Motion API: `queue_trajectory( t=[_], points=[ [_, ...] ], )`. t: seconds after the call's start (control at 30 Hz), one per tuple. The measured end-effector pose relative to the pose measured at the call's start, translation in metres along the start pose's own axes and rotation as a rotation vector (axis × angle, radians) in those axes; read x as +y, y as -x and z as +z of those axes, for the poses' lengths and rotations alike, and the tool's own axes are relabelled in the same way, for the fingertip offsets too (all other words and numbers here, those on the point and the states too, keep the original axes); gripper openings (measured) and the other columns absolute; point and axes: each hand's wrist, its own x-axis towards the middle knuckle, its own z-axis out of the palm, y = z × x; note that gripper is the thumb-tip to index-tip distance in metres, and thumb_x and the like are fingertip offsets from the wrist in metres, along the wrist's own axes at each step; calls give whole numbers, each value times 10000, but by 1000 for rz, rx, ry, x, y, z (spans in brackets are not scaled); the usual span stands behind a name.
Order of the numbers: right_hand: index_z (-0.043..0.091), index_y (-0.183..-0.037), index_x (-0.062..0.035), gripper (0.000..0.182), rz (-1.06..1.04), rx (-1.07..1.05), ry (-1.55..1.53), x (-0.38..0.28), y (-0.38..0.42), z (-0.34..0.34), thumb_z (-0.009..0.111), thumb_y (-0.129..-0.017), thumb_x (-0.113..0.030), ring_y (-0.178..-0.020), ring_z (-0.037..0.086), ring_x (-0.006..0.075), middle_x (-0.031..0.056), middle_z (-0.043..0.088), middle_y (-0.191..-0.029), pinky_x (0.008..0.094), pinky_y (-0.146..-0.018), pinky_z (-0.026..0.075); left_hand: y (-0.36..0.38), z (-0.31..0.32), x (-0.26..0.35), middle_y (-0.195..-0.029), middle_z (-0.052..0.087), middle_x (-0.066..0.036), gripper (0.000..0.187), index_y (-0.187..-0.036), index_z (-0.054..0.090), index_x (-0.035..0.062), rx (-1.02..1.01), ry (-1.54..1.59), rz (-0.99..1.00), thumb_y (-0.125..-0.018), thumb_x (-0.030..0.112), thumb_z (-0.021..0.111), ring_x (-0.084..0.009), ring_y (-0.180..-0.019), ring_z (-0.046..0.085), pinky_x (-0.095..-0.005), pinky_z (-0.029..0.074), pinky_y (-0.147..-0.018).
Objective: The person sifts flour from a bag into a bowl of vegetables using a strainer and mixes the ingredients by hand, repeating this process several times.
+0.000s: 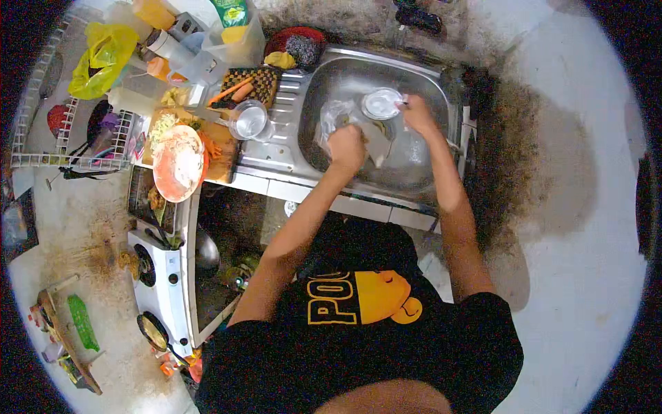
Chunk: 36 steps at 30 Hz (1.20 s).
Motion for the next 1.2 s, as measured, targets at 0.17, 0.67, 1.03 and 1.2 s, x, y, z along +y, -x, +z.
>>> queue_trajectory(
  t=[0.17,0.67,1.03,1.2],
  points=[
    [635,-905,24,257,34,152,-61,-3,16,-25,623,-827,-220,-761,619,358,242,627,-840,396,-669,463,-5,-50,13,-729,646,-161,50,-696,677,79,185,114,274,-705,104,635,-323,-708,644,-416,505,-635],
    [607,-879,44,231,-139,-26,48,-41,23,56,615,-811,-177,-831,586,441,282,603,-839,475,-726,440,3,-284,-92,-662,642,-145,132,-793,705,38,723,410,214,-729,154,710,-242,-578,626,-366,477,-565],
    [598,-825,64,298,88,-35,-53,-12,35,99,603,-842,-233,-588,618,304,198,592,-651,412,-543,451,-26,-408,-309,-642,667,-101,196,-808,710,15,832,102,-58,-749,201,726,-127,-564,655,-260,485,-549],
    [599,-848,86,322,35,32,76,11,38,112,605,-845,-237,-534,604,294,188,583,-602,401,-527,448,-33,-417,-424,-646,669,-91,220,-842,703,0,844,144,-146,-755,201,721,-137,-580,661,-257,485,-560]
  ],
)
